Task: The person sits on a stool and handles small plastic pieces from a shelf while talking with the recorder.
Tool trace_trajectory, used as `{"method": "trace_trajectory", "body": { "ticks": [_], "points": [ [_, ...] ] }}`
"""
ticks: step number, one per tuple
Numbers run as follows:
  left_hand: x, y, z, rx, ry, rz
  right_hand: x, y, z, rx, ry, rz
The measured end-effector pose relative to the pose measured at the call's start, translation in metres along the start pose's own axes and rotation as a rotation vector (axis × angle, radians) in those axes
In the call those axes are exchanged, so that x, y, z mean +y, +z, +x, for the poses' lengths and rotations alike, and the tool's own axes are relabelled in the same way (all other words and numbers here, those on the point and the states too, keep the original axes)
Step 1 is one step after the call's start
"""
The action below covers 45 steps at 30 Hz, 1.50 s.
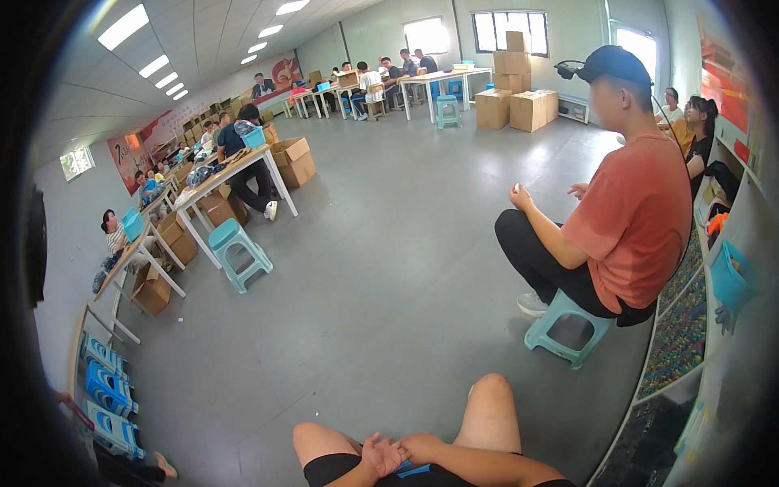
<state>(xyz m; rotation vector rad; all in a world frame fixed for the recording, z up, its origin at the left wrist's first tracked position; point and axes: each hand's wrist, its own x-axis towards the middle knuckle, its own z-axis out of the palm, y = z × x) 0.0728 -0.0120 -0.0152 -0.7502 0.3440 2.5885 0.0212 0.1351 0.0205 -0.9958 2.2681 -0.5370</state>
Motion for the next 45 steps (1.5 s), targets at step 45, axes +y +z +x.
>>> {"method": "trace_trajectory", "body": {
  "ticks": [45],
  "points": [
    [-0.002,-0.027,0.013,-0.076,-0.177,0.232,0.001,-0.003,-0.003,-0.206,0.009,0.034]
  ]
}}
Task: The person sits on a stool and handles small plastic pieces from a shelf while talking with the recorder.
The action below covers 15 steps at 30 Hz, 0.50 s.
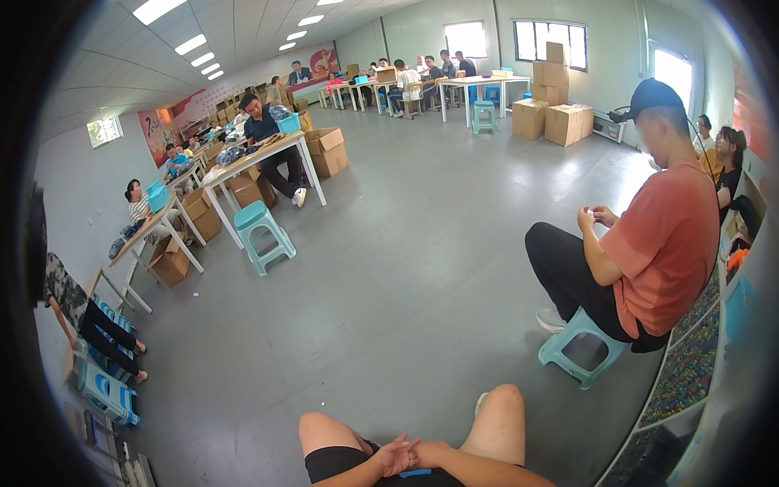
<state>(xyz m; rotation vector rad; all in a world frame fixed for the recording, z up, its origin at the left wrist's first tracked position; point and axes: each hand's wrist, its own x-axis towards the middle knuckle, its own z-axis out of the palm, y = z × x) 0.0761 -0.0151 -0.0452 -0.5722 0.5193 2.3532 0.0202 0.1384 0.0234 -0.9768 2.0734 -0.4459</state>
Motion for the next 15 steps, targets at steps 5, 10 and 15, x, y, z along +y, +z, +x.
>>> {"method": "trace_trajectory", "body": {
  "ticks": [5,10,15],
  "points": [
    [-0.007,0.002,0.001,0.143,0.06,0.114,0.003,0.0,0.005,-0.081,-0.003,0.021],
    [-0.004,0.003,0.001,0.086,0.046,0.065,0.02,0.009,0.009,0.085,0.029,0.094],
    [-0.002,0.002,0.002,0.132,0.031,0.075,0.036,0.015,0.016,0.177,0.053,0.111]
  ]
}}
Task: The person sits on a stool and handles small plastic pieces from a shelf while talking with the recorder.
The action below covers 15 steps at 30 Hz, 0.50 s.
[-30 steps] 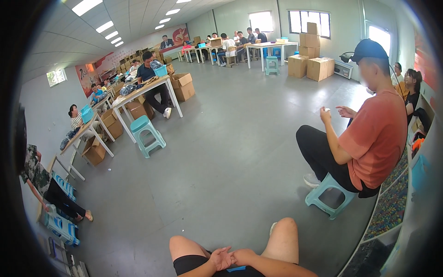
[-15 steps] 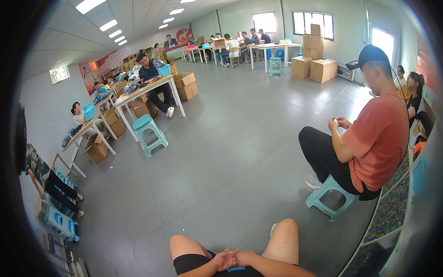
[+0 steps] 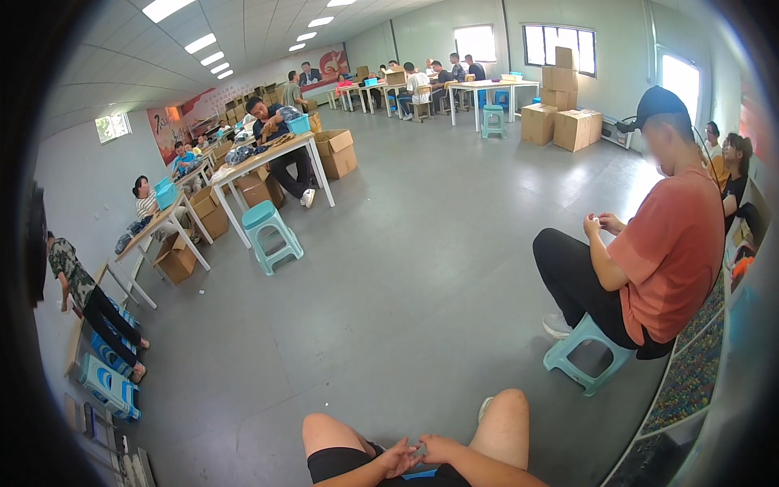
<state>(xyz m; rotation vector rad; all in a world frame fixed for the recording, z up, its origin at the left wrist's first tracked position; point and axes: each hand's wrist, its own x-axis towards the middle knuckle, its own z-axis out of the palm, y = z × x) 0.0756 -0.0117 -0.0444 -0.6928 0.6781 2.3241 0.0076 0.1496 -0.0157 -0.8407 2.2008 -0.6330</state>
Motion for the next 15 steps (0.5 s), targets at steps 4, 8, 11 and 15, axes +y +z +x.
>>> {"method": "trace_trajectory", "body": {
  "ticks": [4,8,11,15],
  "points": [
    [0.0,-0.018,0.01,0.025,0.047,-0.007,0.004,0.004,0.007,0.005,0.012,0.042],
    [0.001,-0.014,0.013,0.012,0.119,0.089,0.0,-0.002,0.006,0.008,0.004,0.06],
    [-0.002,-0.018,0.013,0.02,0.17,0.128,-0.004,-0.005,0.002,0.06,0.002,0.084],
    [-0.002,-0.003,0.006,0.04,0.208,0.162,-0.012,-0.014,-0.001,0.071,0.026,0.211]
  ]
}}
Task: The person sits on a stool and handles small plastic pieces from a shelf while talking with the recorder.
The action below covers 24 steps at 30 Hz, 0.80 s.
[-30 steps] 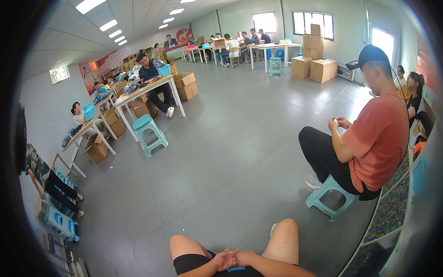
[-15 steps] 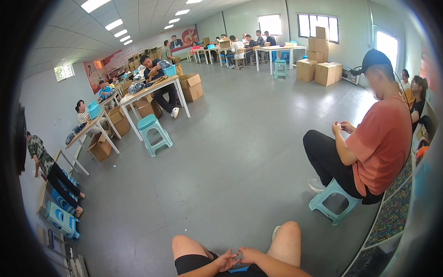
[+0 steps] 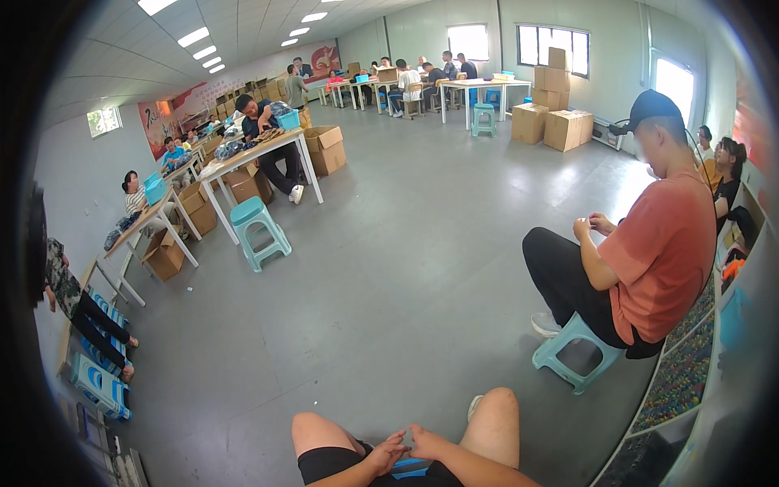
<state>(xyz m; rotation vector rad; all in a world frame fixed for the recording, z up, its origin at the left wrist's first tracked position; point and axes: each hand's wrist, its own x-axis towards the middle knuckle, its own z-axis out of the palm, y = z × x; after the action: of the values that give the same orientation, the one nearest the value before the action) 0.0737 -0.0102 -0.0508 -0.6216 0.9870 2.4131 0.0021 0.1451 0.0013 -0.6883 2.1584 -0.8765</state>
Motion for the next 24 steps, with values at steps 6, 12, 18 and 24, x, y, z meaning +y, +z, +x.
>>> {"method": "trace_trajectory", "body": {
  "ticks": [6,12,18,24],
  "points": [
    [0.005,0.012,-0.005,-0.203,-0.011,0.063,0.004,0.001,0.002,0.095,-0.026,0.096],
    [-0.003,0.0,0.0,-0.198,-0.038,0.108,0.009,0.005,0.004,0.124,-0.057,0.023],
    [0.002,0.016,-0.009,-0.2,-0.059,0.253,-0.005,-0.007,-0.003,0.05,0.018,0.057],
    [0.003,0.023,-0.012,-0.195,-0.113,0.37,0.014,0.005,0.003,0.09,0.018,-0.058]
  ]
}}
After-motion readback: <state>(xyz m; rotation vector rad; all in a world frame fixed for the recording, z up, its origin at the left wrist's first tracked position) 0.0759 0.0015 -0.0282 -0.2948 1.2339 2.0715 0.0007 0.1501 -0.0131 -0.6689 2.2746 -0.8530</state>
